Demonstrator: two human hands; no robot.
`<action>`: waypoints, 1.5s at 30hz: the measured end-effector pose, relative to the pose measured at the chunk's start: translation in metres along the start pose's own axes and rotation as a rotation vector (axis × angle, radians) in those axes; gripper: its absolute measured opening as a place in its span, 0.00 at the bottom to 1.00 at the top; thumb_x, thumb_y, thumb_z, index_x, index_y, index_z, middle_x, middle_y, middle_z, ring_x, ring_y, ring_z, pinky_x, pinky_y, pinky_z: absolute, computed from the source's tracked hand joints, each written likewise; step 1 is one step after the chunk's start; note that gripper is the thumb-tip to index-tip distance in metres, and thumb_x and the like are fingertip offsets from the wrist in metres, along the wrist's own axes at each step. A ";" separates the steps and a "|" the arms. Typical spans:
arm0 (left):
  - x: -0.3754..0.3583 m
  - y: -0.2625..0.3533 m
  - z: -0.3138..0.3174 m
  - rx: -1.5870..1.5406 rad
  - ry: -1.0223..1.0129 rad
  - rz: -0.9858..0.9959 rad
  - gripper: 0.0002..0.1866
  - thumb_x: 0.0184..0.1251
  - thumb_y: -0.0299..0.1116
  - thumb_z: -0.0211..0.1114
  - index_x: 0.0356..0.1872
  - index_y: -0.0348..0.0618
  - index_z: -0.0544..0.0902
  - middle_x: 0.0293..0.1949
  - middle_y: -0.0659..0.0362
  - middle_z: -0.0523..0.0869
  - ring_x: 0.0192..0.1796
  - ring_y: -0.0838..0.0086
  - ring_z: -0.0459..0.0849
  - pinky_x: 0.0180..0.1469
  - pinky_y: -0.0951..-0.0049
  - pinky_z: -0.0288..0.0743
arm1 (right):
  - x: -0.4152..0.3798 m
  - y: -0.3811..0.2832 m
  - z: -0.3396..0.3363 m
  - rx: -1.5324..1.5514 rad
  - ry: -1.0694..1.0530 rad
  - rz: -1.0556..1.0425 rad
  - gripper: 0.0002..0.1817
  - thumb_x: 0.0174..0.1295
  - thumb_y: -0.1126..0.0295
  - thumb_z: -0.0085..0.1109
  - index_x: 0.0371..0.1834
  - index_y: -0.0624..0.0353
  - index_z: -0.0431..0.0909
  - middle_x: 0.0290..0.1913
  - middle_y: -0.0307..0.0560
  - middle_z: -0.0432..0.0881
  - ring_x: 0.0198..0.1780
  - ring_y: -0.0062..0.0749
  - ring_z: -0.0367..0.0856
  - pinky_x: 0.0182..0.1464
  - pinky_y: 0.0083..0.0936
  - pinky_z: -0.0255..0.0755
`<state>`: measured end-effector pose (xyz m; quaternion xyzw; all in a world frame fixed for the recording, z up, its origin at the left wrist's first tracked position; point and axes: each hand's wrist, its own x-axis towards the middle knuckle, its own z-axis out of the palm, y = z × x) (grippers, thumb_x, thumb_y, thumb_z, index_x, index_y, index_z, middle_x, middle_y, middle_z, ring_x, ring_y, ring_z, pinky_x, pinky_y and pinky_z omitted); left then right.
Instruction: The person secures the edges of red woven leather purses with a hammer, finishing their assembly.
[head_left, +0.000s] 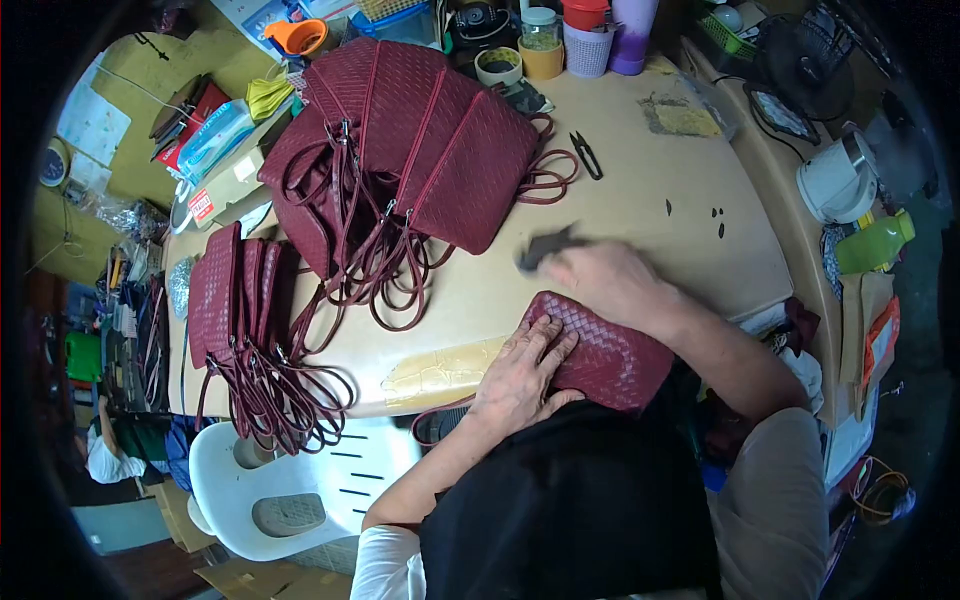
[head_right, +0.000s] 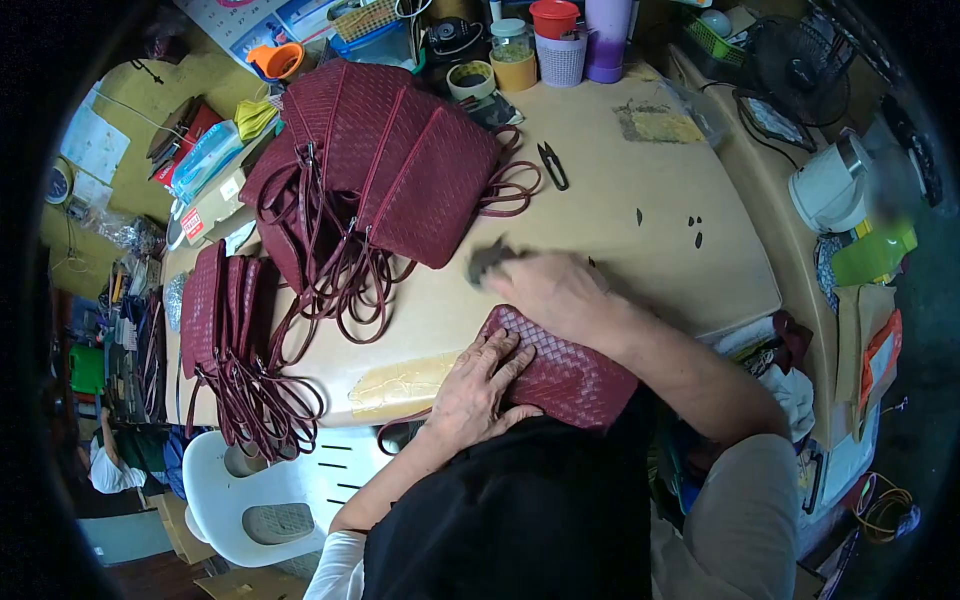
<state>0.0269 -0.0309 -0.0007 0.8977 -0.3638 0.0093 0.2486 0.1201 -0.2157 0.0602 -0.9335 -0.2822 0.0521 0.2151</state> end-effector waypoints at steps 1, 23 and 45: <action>0.001 0.001 -0.001 0.003 -0.021 -0.003 0.38 0.57 0.55 0.67 0.64 0.40 0.71 0.60 0.47 0.73 0.67 0.54 0.68 0.71 0.56 0.60 | -0.001 0.003 -0.003 -0.002 -0.003 -0.001 0.16 0.66 0.60 0.53 0.43 0.63 0.74 0.32 0.62 0.81 0.37 0.57 0.82 0.43 0.47 0.74; 0.032 -0.028 0.003 -0.108 0.333 -0.397 0.18 0.57 0.30 0.70 0.49 0.39 0.81 0.34 0.51 0.79 0.38 0.60 0.80 0.45 0.65 0.75 | -0.041 0.061 0.009 -0.358 0.505 0.214 0.19 0.61 0.62 0.59 0.53 0.56 0.74 0.44 0.54 0.76 0.49 0.47 0.77 0.50 0.44 0.70; -0.012 0.002 -0.008 -0.938 0.659 -0.396 0.05 0.63 0.25 0.68 0.32 0.35 0.82 0.30 0.63 0.80 0.29 0.84 0.75 0.33 0.83 0.69 | -0.052 -0.047 0.057 0.872 0.385 0.076 0.06 0.63 0.73 0.61 0.35 0.63 0.74 0.30 0.49 0.81 0.31 0.42 0.82 0.32 0.31 0.73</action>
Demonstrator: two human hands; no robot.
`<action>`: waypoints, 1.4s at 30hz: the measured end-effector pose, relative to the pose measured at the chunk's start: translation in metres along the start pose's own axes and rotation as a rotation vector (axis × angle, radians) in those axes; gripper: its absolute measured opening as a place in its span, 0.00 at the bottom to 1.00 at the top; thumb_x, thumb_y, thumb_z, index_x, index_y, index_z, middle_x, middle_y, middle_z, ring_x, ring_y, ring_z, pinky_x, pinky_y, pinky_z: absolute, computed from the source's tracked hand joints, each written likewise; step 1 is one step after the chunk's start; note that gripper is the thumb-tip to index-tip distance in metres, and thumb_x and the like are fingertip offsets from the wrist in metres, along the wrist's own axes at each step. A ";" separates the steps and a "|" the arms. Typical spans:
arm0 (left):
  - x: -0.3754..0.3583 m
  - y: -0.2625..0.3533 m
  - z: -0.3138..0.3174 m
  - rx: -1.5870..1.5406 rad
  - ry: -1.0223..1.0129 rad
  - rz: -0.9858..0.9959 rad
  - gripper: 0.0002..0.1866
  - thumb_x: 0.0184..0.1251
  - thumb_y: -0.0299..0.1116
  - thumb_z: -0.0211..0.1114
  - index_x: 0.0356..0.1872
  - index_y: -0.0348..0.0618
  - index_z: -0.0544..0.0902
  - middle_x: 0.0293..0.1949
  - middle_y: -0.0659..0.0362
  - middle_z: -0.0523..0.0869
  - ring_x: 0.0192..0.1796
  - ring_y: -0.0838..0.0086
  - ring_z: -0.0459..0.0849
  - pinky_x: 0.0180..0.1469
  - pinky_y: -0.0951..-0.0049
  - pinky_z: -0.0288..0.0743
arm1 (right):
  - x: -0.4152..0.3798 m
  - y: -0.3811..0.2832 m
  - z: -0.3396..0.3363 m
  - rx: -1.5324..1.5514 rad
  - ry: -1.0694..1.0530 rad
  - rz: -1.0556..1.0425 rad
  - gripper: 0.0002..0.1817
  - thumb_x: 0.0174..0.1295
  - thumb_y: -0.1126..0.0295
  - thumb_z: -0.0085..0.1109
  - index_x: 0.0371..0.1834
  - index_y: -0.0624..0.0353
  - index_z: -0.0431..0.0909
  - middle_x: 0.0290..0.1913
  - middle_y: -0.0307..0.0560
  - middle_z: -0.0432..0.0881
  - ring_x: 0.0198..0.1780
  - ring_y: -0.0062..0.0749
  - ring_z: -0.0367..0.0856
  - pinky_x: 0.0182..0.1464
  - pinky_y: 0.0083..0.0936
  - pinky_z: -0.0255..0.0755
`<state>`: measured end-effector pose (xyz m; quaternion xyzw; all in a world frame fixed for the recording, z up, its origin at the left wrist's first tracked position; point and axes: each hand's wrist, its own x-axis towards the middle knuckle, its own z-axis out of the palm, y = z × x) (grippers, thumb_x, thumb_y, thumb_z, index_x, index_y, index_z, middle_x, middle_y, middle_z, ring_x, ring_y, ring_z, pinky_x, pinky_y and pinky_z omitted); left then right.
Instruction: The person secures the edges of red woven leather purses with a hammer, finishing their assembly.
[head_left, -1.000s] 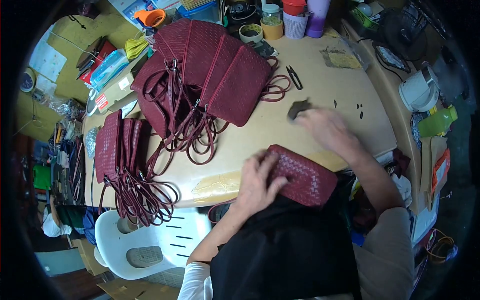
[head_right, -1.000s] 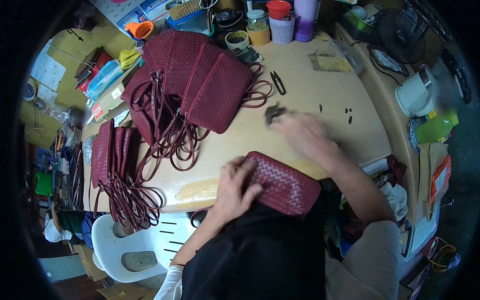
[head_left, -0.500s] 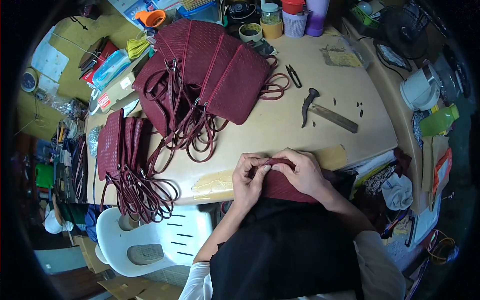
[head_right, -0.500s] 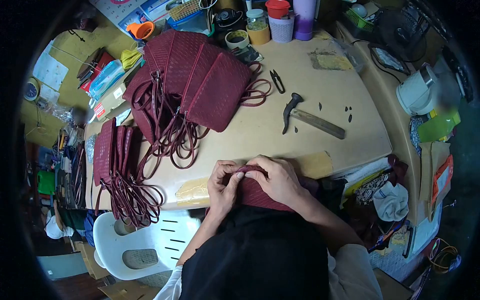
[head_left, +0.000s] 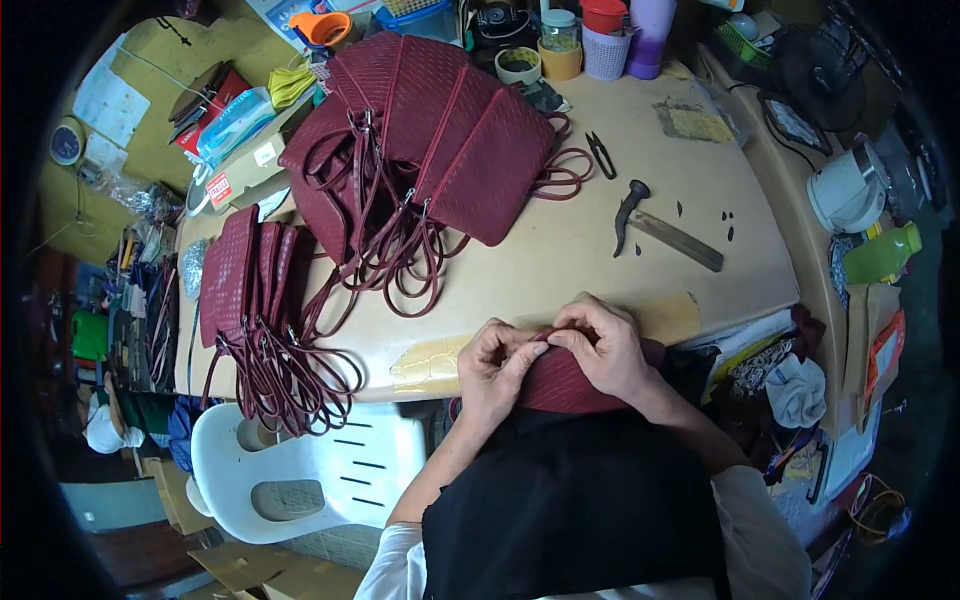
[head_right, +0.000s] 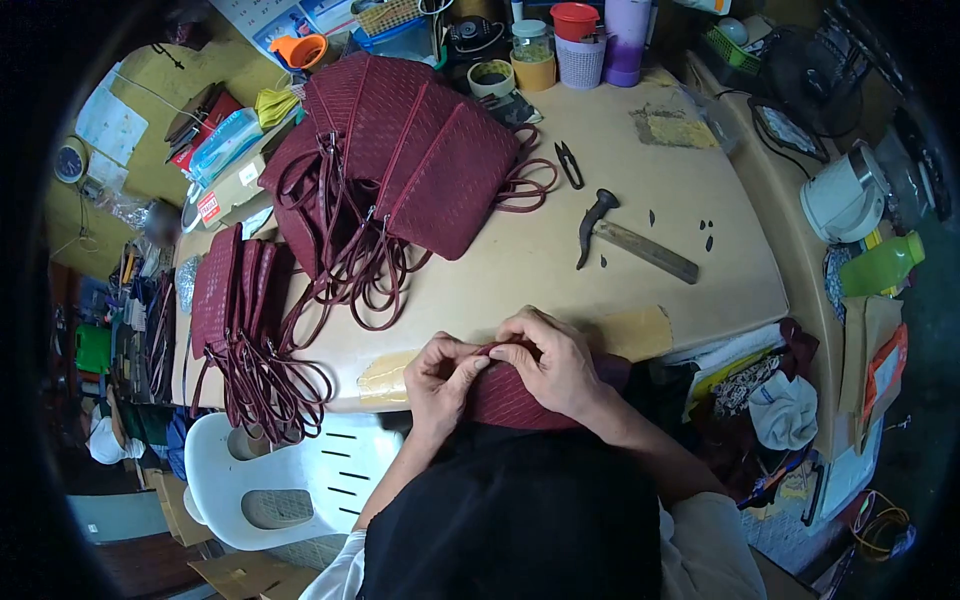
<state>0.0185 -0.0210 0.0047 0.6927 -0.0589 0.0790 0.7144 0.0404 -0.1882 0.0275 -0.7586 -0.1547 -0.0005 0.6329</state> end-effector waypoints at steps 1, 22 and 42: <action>0.004 0.004 0.002 -0.042 -0.008 -0.086 0.05 0.62 0.25 0.69 0.31 0.34 0.82 0.28 0.62 0.80 0.28 0.83 0.76 0.32 0.82 0.69 | -0.001 0.000 0.000 -0.103 0.027 -0.115 0.06 0.62 0.75 0.61 0.36 0.63 0.74 0.32 0.49 0.81 0.32 0.41 0.82 0.33 0.31 0.73; 0.008 0.017 0.000 0.338 -0.169 0.277 0.09 0.65 0.31 0.66 0.29 0.35 0.80 0.26 0.59 0.77 0.30 0.76 0.74 0.33 0.77 0.67 | -0.005 -0.016 0.001 0.015 -0.014 0.219 0.05 0.61 0.76 0.59 0.32 0.64 0.73 0.27 0.39 0.77 0.32 0.17 0.73 0.38 0.20 0.70; 0.027 0.044 -0.015 0.352 -0.152 0.187 0.13 0.67 0.28 0.62 0.50 0.35 0.82 0.26 0.57 0.74 0.27 0.74 0.73 0.32 0.74 0.69 | 0.032 -0.027 -0.016 -0.353 0.350 -0.320 0.14 0.65 0.65 0.59 0.48 0.60 0.74 0.44 0.50 0.81 0.45 0.31 0.80 0.46 0.33 0.65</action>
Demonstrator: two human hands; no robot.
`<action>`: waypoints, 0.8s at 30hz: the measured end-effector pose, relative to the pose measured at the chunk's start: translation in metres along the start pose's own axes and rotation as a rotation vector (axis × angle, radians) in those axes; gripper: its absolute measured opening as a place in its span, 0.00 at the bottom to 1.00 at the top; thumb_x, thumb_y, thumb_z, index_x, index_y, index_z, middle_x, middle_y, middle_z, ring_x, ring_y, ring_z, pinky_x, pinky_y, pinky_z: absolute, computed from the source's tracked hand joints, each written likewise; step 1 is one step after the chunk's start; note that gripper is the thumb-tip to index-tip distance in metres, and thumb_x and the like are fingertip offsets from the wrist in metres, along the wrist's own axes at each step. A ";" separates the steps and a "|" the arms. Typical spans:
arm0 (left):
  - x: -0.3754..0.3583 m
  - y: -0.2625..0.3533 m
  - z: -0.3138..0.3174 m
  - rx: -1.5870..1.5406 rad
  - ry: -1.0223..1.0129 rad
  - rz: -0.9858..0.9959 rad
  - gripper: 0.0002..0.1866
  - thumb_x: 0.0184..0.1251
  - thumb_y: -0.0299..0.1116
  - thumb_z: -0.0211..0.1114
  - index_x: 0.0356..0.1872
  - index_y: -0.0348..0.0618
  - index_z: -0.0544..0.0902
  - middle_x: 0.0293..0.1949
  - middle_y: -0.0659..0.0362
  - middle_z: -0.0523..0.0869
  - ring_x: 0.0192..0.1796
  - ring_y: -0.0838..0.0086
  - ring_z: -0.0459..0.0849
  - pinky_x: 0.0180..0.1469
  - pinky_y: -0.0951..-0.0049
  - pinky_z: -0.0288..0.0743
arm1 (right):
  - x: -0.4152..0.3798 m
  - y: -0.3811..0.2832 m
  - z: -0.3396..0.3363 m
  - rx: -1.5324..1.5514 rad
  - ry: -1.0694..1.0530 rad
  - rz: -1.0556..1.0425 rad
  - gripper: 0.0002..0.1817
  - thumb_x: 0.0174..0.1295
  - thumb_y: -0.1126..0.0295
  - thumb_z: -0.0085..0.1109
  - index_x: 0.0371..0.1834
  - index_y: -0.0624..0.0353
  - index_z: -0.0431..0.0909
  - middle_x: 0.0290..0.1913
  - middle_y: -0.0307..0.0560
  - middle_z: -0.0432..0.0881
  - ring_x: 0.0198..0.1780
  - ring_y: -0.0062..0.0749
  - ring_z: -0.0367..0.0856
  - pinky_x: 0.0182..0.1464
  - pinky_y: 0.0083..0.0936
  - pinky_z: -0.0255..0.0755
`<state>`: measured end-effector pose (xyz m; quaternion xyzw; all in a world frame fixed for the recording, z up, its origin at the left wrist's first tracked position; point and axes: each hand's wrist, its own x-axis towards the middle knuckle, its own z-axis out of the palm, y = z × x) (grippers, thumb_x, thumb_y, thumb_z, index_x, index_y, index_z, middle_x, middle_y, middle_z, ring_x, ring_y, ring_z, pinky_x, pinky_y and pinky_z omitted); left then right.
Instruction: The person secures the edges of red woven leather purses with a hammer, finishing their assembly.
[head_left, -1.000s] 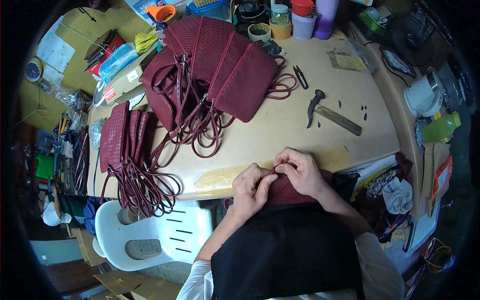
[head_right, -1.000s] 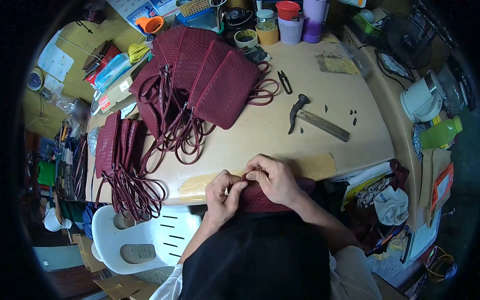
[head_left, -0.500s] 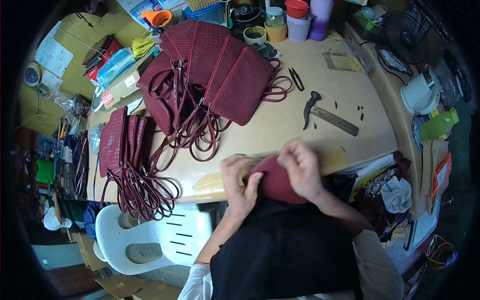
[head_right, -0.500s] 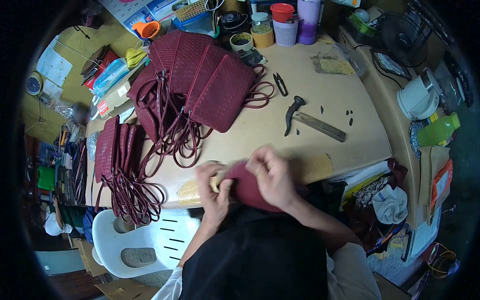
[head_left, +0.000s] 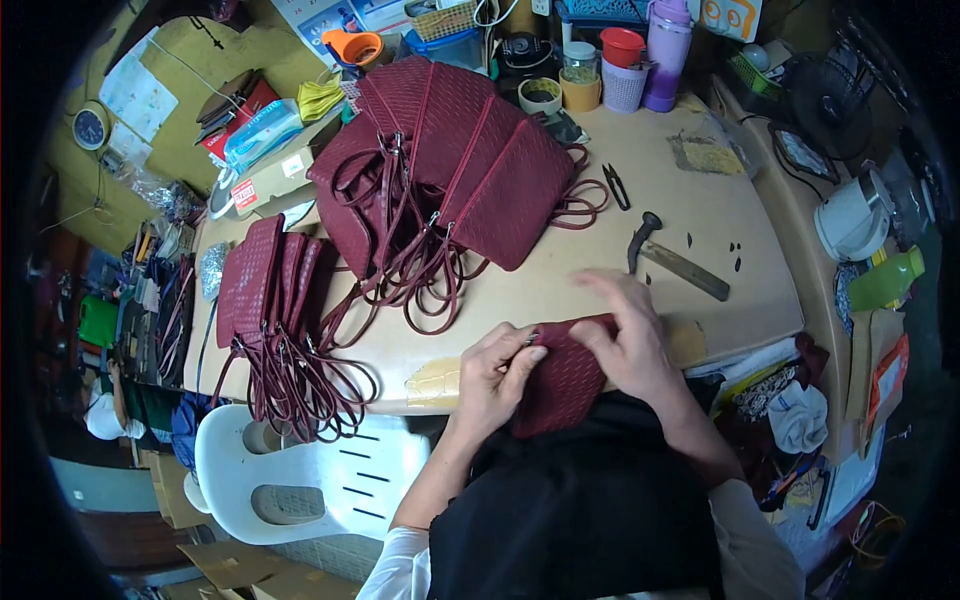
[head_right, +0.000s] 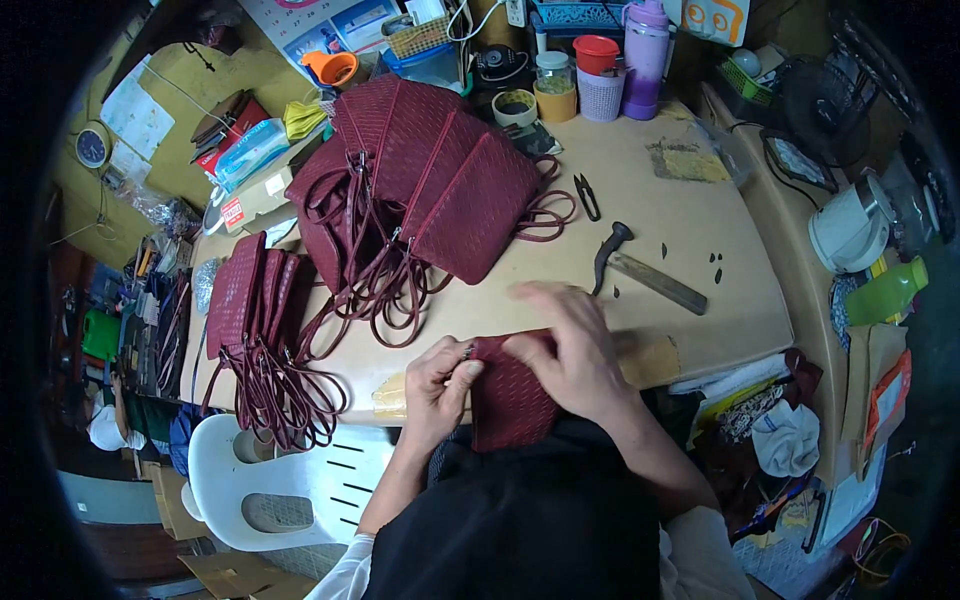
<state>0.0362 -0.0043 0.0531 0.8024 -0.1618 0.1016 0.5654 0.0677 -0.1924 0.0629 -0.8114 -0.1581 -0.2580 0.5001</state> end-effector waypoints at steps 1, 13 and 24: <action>0.000 0.002 0.002 0.038 -0.044 0.029 0.13 0.67 0.30 0.63 0.49 0.36 0.83 0.25 0.56 0.74 0.25 0.71 0.74 0.30 0.72 0.69 | 0.004 -0.009 -0.006 -0.069 -0.206 -0.087 0.11 0.64 0.64 0.60 0.44 0.59 0.76 0.38 0.47 0.82 0.40 0.31 0.80 0.45 0.32 0.65; -0.010 0.011 0.000 0.183 0.082 0.047 0.08 0.60 0.26 0.67 0.39 0.33 0.82 0.32 0.52 0.83 0.35 0.66 0.82 0.40 0.70 0.75 | 0.011 -0.006 0.007 -0.115 -0.230 -0.126 0.09 0.56 0.62 0.66 0.27 0.55 0.82 0.26 0.41 0.82 0.30 0.33 0.79 0.44 0.31 0.63; -0.030 -0.021 -0.024 -0.589 -0.251 -0.478 0.23 0.67 0.34 0.65 0.59 0.33 0.73 0.32 0.64 0.81 0.27 0.85 0.74 0.30 0.85 0.65 | -0.027 0.026 0.018 0.688 -0.363 0.353 0.41 0.50 0.49 0.72 0.62 0.63 0.68 0.46 0.45 0.81 0.50 0.26 0.78 0.56 0.25 0.72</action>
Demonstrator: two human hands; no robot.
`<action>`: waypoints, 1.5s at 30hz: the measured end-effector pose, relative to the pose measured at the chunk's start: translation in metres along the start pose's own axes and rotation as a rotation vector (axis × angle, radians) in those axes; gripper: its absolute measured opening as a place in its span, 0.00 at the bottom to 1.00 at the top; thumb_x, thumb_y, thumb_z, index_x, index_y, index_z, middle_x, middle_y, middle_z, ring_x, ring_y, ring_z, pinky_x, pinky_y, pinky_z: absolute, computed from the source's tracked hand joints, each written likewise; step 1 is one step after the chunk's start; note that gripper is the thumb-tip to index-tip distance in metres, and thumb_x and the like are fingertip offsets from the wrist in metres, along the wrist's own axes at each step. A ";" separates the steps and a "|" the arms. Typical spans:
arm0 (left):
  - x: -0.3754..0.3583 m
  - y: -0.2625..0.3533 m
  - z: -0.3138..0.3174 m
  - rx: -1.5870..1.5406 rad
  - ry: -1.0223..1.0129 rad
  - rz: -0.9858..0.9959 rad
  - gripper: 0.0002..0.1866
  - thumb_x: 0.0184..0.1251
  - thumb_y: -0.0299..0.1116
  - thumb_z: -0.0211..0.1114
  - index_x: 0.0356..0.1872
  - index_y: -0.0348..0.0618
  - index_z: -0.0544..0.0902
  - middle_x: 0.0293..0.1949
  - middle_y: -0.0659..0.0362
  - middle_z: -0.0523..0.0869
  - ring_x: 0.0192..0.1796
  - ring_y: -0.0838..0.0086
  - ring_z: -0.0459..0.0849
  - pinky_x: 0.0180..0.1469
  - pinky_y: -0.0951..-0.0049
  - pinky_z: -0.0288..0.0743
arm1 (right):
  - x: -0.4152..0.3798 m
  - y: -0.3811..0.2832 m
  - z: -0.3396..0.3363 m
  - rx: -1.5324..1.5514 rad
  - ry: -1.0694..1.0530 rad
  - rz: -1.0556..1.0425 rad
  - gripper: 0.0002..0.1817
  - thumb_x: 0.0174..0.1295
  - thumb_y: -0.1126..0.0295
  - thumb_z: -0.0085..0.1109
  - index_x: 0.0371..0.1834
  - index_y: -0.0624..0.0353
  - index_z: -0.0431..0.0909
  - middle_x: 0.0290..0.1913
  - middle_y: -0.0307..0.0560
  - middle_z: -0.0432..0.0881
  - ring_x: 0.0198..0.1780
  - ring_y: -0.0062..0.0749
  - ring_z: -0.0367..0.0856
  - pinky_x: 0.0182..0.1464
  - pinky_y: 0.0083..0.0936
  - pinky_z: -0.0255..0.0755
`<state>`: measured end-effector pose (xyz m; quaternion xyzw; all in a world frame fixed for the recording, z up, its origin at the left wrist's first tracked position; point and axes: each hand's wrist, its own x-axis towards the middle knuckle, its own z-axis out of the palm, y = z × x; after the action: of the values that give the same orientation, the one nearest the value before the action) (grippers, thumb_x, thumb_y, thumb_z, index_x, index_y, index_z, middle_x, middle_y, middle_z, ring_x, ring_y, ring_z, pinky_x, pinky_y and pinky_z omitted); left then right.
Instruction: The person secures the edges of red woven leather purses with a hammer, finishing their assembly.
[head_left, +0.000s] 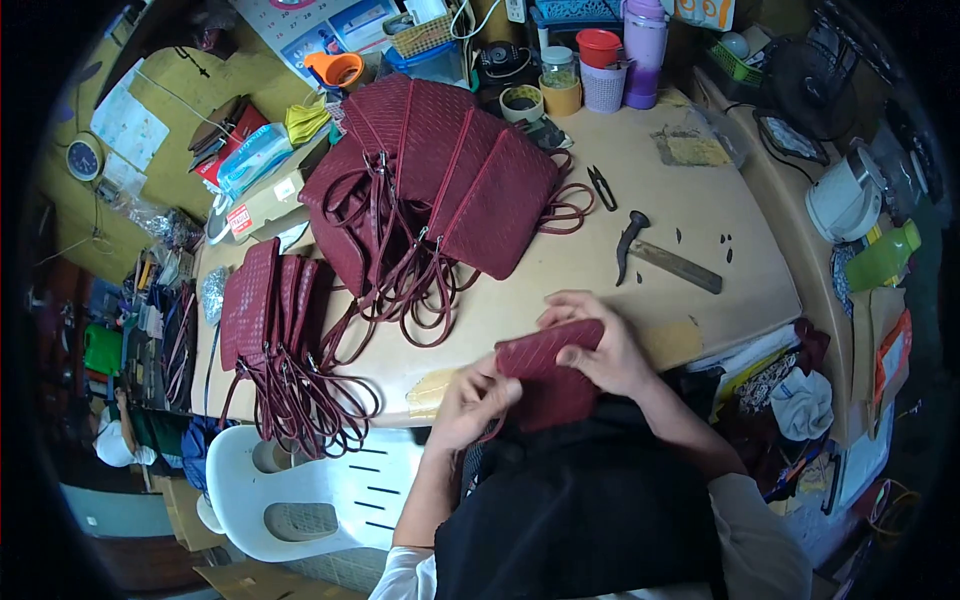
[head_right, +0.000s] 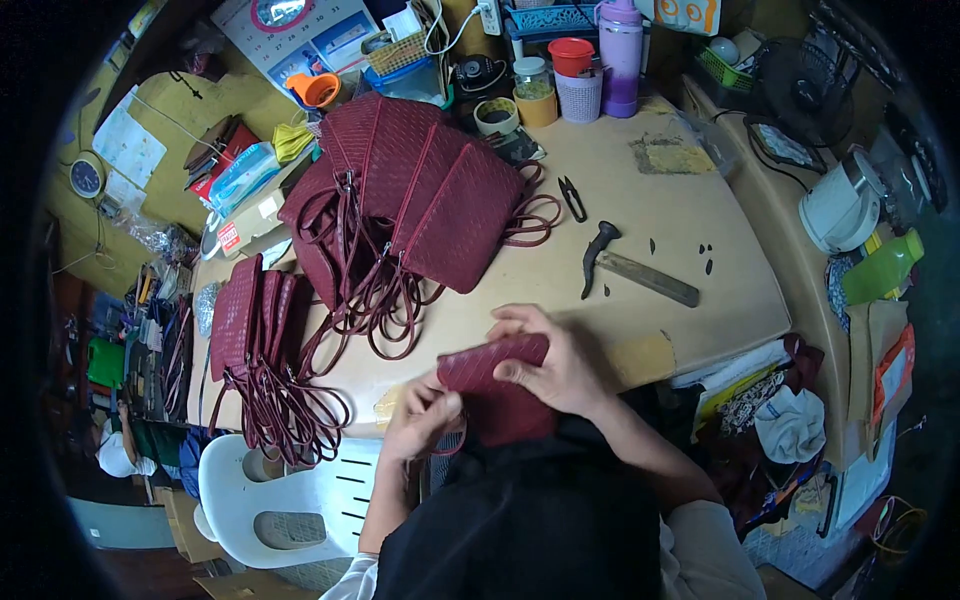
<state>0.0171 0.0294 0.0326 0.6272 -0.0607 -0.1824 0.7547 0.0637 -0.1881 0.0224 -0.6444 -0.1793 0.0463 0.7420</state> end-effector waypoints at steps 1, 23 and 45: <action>-0.001 -0.008 -0.003 0.003 -0.003 -0.003 0.23 0.67 0.34 0.65 0.59 0.33 0.73 0.32 0.64 0.81 0.27 0.85 0.74 0.30 0.85 0.65 | 0.001 -0.001 0.001 0.024 -0.140 0.034 0.48 0.49 0.43 0.70 0.64 0.66 0.62 0.50 0.45 0.78 0.52 0.26 0.76 0.57 0.27 0.70; -0.011 0.028 0.057 0.251 -0.221 0.258 0.29 0.78 0.50 0.43 0.68 0.37 0.63 0.65 0.49 0.69 0.67 0.62 0.68 0.68 0.62 0.60 | -0.003 -0.083 0.028 -0.064 -0.025 -0.115 0.28 0.76 0.52 0.35 0.52 0.68 0.76 0.47 0.51 0.83 0.46 0.30 0.81 0.51 0.26 0.73; 0.005 -0.033 0.030 -1.111 -0.376 -0.046 0.41 0.70 0.63 0.46 0.70 0.37 0.60 0.66 0.47 0.69 0.68 0.56 0.69 0.71 0.49 0.59 | -0.012 -0.032 0.021 -0.718 -0.080 -0.175 0.46 0.58 0.28 0.46 0.58 0.65 0.65 0.36 0.60 0.81 0.38 0.57 0.82 0.44 0.43 0.75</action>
<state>0.0054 -0.0048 0.0060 0.0955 -0.0751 -0.3114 0.9425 0.0405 -0.1772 0.0528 -0.8436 -0.2673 -0.0578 0.4620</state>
